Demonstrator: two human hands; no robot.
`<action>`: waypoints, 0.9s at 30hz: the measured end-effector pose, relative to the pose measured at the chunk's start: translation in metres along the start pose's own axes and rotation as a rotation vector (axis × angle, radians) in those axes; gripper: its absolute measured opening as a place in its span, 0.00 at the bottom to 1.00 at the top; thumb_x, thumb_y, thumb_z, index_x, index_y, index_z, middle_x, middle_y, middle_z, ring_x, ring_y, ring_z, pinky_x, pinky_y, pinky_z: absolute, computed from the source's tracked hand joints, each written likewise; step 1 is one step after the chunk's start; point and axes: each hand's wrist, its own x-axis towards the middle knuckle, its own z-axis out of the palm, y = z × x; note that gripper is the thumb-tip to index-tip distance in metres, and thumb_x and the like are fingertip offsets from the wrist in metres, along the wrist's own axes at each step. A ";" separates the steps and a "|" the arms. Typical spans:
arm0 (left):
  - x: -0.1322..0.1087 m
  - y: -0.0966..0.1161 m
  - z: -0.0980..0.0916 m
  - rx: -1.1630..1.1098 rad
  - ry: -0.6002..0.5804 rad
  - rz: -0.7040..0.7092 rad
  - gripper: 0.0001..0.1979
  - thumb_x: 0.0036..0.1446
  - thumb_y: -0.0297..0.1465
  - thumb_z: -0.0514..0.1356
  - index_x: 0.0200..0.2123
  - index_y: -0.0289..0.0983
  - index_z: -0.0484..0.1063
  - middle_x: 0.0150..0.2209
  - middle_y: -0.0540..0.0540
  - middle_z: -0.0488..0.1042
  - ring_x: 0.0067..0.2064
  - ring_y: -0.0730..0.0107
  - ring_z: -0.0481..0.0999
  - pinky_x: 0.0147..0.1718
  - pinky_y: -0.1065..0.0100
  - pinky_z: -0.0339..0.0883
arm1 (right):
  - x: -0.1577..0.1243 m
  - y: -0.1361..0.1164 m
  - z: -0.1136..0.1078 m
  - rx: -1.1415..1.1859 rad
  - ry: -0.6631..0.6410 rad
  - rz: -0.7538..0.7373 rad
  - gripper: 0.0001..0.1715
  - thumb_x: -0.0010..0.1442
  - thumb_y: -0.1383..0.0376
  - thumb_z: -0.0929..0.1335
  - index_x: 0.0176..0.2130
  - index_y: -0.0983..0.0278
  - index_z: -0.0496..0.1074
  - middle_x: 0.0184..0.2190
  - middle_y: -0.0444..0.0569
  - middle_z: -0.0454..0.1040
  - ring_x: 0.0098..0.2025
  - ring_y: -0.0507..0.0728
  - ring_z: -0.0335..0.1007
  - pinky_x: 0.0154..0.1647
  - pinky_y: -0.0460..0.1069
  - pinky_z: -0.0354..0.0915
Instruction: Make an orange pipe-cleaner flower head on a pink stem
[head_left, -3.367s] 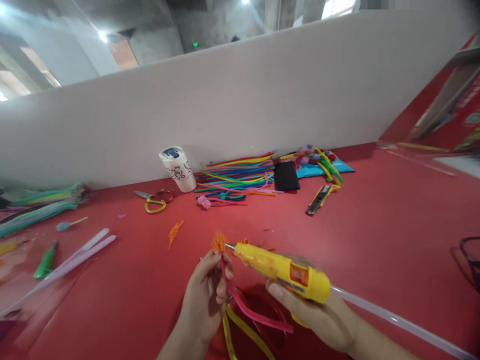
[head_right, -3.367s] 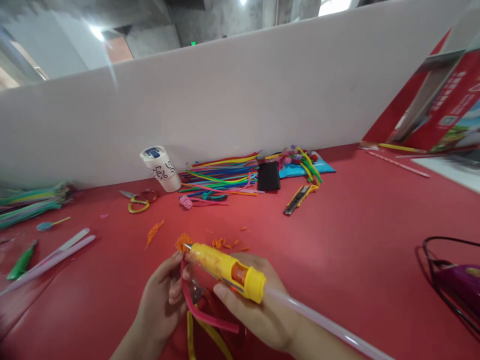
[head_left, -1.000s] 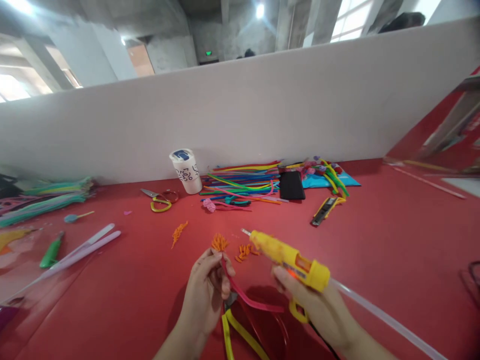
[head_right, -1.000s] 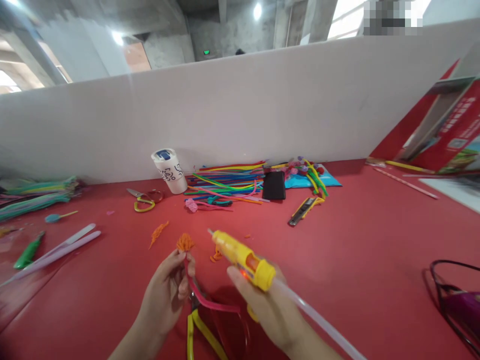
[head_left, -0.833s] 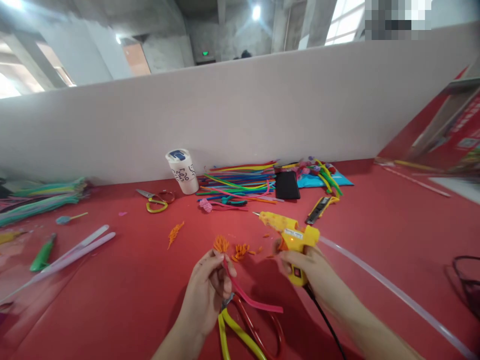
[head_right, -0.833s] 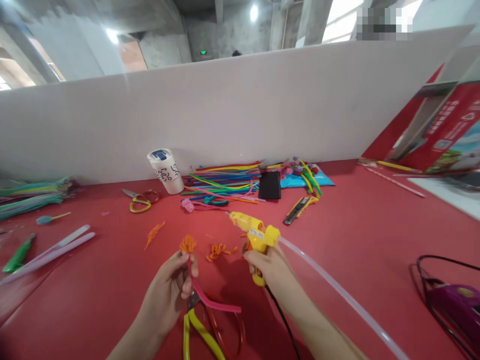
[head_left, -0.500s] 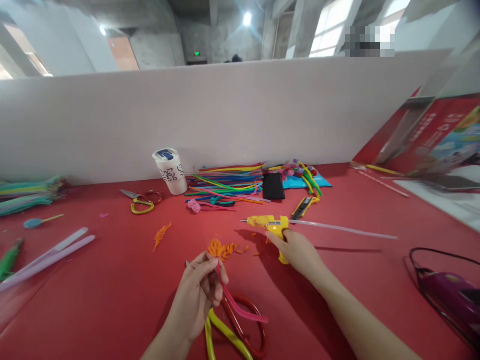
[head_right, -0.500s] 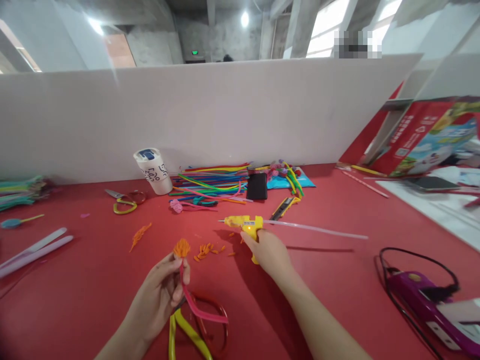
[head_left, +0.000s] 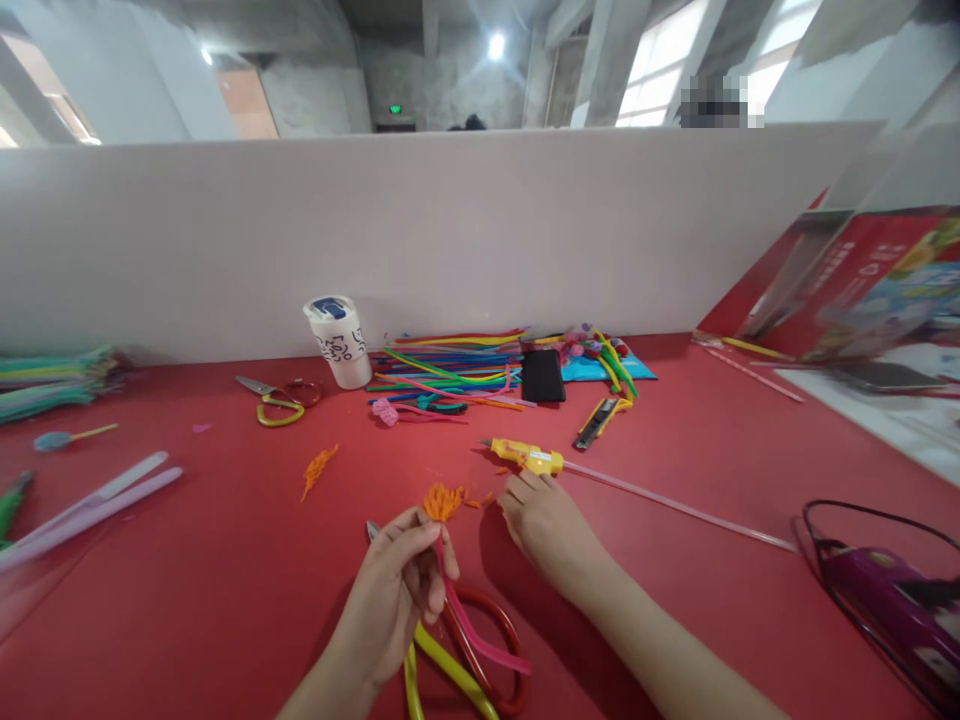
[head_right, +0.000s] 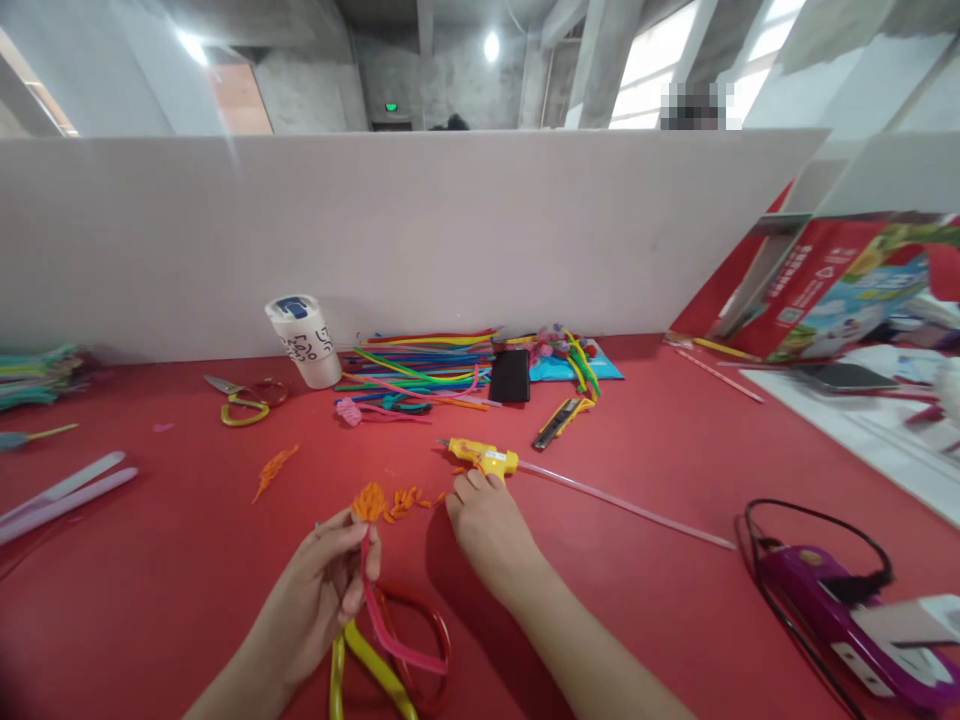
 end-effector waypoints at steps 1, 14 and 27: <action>0.000 0.000 0.000 0.001 -0.001 -0.003 0.08 0.52 0.31 0.59 0.23 0.35 0.64 0.17 0.50 0.73 0.10 0.83 0.62 0.09 0.82 0.51 | 0.001 -0.001 0.003 0.016 -0.001 0.006 0.11 0.55 0.77 0.62 0.26 0.65 0.69 0.30 0.54 0.73 0.39 0.60 0.67 0.41 0.53 0.59; -0.003 -0.001 0.006 -0.034 -0.066 -0.095 0.08 0.51 0.29 0.57 0.22 0.34 0.66 0.14 0.50 0.71 0.08 0.84 0.59 0.07 0.82 0.49 | -0.022 -0.041 -0.034 1.057 0.014 0.124 0.03 0.58 0.68 0.58 0.32 0.62 0.59 0.26 0.43 0.75 0.26 0.50 0.73 0.29 0.45 0.68; -0.005 -0.005 0.007 -0.101 -0.154 -0.180 0.07 0.51 0.29 0.57 0.24 0.32 0.70 0.13 0.49 0.72 0.07 0.84 0.60 0.05 0.84 0.50 | -0.020 -0.043 -0.030 0.961 0.200 0.009 0.05 0.55 0.71 0.65 0.29 0.63 0.70 0.26 0.43 0.71 0.29 0.50 0.66 0.32 0.44 0.62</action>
